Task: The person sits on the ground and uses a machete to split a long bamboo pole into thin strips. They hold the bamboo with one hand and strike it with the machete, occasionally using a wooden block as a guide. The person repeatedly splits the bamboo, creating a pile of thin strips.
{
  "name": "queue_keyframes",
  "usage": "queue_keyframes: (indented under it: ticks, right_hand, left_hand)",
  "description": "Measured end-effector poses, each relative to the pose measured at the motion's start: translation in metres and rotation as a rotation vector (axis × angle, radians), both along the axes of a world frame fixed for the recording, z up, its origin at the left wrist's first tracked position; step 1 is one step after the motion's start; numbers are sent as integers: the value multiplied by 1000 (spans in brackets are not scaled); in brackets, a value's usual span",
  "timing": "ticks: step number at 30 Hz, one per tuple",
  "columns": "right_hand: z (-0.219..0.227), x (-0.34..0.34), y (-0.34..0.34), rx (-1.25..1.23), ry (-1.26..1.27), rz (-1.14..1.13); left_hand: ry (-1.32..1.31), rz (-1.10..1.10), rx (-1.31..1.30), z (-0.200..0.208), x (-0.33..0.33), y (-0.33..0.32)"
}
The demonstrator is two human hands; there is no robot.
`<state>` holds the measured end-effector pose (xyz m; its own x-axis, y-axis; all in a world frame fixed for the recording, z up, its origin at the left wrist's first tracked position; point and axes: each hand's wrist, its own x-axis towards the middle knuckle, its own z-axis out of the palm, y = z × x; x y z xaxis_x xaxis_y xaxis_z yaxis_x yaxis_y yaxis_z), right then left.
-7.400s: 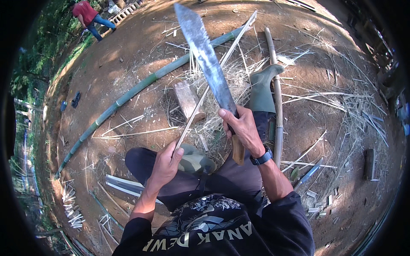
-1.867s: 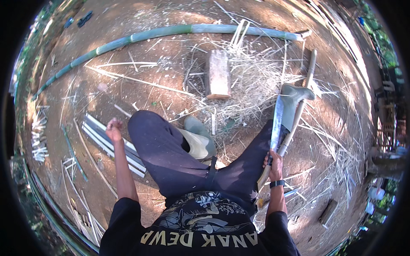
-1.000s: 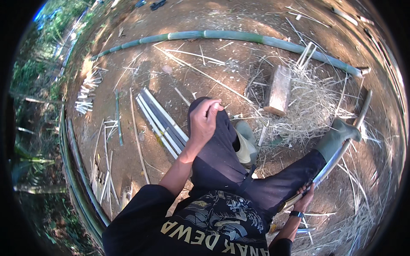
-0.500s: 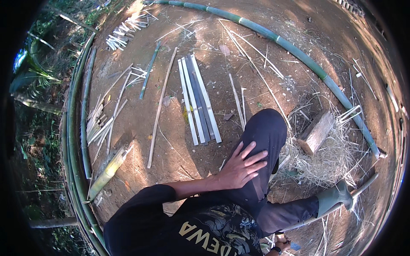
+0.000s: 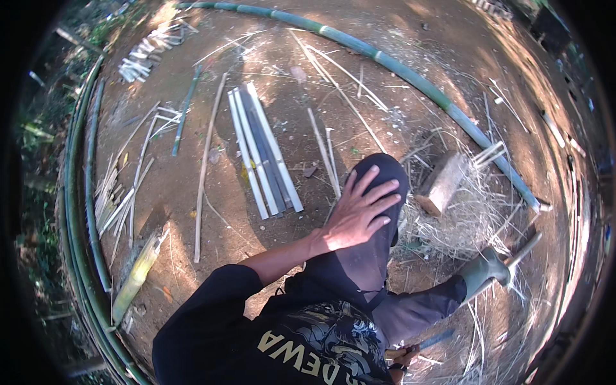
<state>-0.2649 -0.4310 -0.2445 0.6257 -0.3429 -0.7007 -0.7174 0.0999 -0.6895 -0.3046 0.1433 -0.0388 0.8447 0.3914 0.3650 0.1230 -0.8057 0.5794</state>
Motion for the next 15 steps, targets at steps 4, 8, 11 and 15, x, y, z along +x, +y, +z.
queue_keyframes:
  ticks: [4,8,11,15]
  right_hand:
    - [7,-5,31,-116,-67,-25]
    - [12,-7,27,-180,-85,-12]
    - [3,-23,27,-264,-81,-14]
    - [-23,-47,45,-368,-105,43]
  left_hand:
    - [-87,37,89,12,41,22]
    - [-12,-28,-99,12,77,48]
    - [214,-99,-205,24,107,43]
    - [515,-313,-188,19,135,67]
